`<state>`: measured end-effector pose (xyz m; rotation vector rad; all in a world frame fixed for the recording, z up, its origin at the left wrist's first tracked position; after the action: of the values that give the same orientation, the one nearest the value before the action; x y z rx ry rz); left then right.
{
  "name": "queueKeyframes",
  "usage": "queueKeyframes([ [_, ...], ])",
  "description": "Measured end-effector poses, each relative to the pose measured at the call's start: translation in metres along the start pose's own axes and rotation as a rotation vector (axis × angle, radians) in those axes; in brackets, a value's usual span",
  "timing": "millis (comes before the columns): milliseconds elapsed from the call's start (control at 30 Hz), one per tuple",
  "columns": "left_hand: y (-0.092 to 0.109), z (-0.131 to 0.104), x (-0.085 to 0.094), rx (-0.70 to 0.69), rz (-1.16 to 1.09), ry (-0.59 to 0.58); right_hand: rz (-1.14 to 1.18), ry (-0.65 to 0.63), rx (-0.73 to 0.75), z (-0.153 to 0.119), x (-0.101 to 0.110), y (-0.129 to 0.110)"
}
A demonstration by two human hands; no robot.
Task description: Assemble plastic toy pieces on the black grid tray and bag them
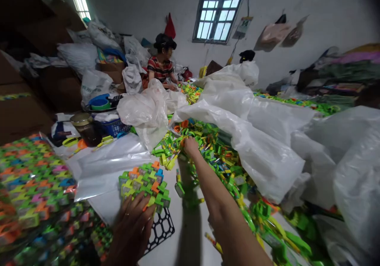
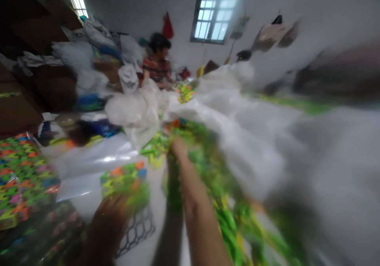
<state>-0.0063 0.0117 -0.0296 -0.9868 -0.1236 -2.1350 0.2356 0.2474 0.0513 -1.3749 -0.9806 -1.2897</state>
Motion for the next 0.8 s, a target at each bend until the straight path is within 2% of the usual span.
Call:
queueKeyframes([
  [67, 0.002, 0.0, -0.002, 0.003, -0.017, -0.003, 0.003, 0.004, 0.005, -0.005, 0.006, 0.015],
  [133, 0.005, 0.006, 0.003, 0.049, -0.082, -0.021, 0.027, 0.069, 0.06, -0.027, 0.019, 0.03],
  [200, 0.006, 0.016, 0.014, 0.128, -0.196, -0.069, 0.051, 0.162, 0.186, -0.07, 0.03, 0.041],
  [267, 0.002, 0.027, 0.028, 0.204, -0.344, -0.075, 0.029, 0.176, 0.351, -0.13, 0.031, 0.046],
  [333, -0.01, 0.035, 0.043, 0.348, -0.473, 0.064, -0.053, 0.056, 0.476, -0.196, 0.021, 0.043],
  [400, -0.023, 0.039, 0.053, 0.506, -0.524, 0.222, -0.142, -0.126, 0.515, -0.253, 0.004, 0.034],
  [433, -0.026, 0.041, 0.054, 0.533, -0.532, 0.248, -0.176, -0.219, 0.504, -0.274, -0.004, 0.029],
  [467, -0.027, 0.042, 0.052, 0.505, -0.534, 0.231, -0.196, -0.3, 0.478, -0.29, -0.01, 0.023],
  [533, -0.023, 0.045, 0.043, 0.346, -0.527, 0.129, -0.192, -0.395, 0.388, -0.303, -0.017, 0.018],
  [600, -0.017, 0.042, 0.032, 0.237, -0.499, 0.078, -0.149, -0.39, 0.275, -0.302, -0.016, 0.021],
  [700, -0.014, 0.035, 0.022, 0.272, -0.491, 0.095, -0.102, -0.339, 0.123, -0.296, -0.016, 0.039],
  [800, -0.014, 0.032, 0.02, 0.306, -0.509, 0.095, -0.043, -0.345, 0.049, -0.299, -0.024, 0.055],
])
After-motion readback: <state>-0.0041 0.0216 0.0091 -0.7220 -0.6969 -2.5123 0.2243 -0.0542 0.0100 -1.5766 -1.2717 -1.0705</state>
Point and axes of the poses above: each hand's wrist, its own z-axis towards the middle knuckle, its own x-axis out of the back of the hand, y = z × x, the point moved 3 cm from there along z, towards the middle knuckle, and after that the axes turned 11 degrees about -x, right-handed, at the moved point
